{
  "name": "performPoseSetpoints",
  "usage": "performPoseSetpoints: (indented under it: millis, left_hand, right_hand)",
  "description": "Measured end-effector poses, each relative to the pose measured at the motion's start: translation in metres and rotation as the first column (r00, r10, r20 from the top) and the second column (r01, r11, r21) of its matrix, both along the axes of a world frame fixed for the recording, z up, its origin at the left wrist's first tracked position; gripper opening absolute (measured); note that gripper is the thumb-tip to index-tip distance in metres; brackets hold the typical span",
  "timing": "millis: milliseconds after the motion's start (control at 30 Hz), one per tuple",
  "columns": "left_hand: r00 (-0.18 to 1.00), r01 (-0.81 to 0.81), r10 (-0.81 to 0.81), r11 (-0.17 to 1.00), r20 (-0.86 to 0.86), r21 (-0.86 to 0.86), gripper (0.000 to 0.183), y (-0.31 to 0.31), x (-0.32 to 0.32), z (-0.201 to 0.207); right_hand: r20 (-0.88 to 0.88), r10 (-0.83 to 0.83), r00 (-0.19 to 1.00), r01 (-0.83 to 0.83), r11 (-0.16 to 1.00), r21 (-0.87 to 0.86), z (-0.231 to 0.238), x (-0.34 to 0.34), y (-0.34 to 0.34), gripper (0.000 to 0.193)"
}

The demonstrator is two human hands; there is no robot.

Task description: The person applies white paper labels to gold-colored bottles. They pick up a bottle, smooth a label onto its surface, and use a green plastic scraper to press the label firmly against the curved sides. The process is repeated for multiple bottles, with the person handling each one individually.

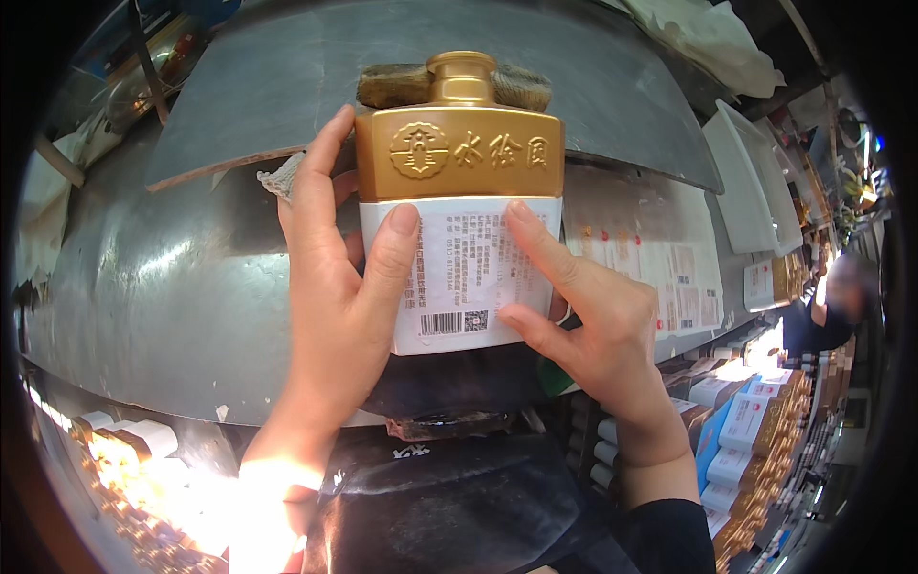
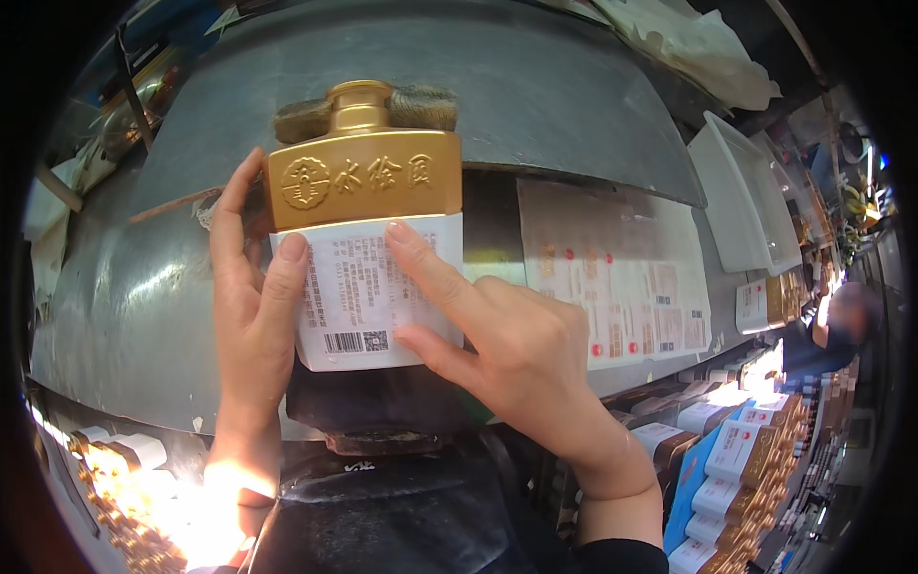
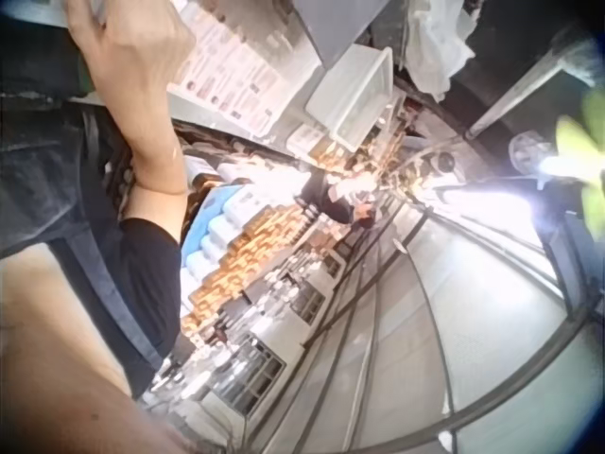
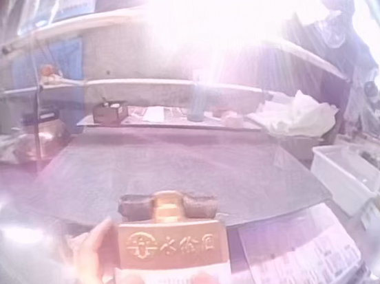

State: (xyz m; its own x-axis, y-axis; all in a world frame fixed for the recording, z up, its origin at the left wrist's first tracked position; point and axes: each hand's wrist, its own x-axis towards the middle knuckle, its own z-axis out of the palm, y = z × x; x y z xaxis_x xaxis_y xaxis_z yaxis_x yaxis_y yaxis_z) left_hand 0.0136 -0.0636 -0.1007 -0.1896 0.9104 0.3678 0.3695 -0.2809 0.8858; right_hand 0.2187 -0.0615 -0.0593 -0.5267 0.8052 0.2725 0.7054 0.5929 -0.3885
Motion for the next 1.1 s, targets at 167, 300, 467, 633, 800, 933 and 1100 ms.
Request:
performPoseSetpoints:
  millis: [167,300,467,633,800,933,1100]
  left_hand:
    - [0.988,0.054,-0.060,0.998,0.144,0.041,0.060,0.000,0.001,-0.002]
    - [0.931,0.135,-0.142,0.990,0.335,0.045,0.065,-0.006,0.000,-0.004]
    - [0.829,0.312,-0.252,0.949,0.499,-0.040,0.085,-0.024,-0.007,0.000]
    - [0.811,0.353,-0.254,0.931,0.528,-0.094,0.101,-0.024,-0.002,0.002]
    - [0.807,0.360,-0.245,0.925,0.538,-0.118,0.103,-0.025,-0.003,0.002]
    - [0.796,0.378,-0.268,0.920,0.542,-0.101,0.099,-0.025,-0.005,0.003]
    - [0.839,0.329,-0.237,0.938,0.490,-0.110,0.093,-0.021,-0.007,0.003]
  right_hand:
    - [-0.008,-0.006,1.000,0.006,1.000,-0.020,0.001,0.000,0.000,0.066]
    - [-0.220,-0.047,0.974,0.020,0.992,-0.125,0.002,0.006,0.002,0.064]
    - [-0.417,-0.218,0.882,0.058,0.930,-0.362,0.008,0.009,0.014,0.066]
    - [-0.275,-0.221,0.936,0.107,0.920,-0.377,0.006,0.000,0.014,0.086]
    - [-0.279,-0.220,0.935,0.102,0.918,-0.383,0.005,0.000,0.015,0.089]
    - [-0.283,-0.224,0.932,0.100,0.914,-0.394,0.006,-0.001,0.014,0.088]
    - [-0.386,-0.263,0.884,0.069,0.890,-0.451,0.007,-0.001,0.016,0.083]
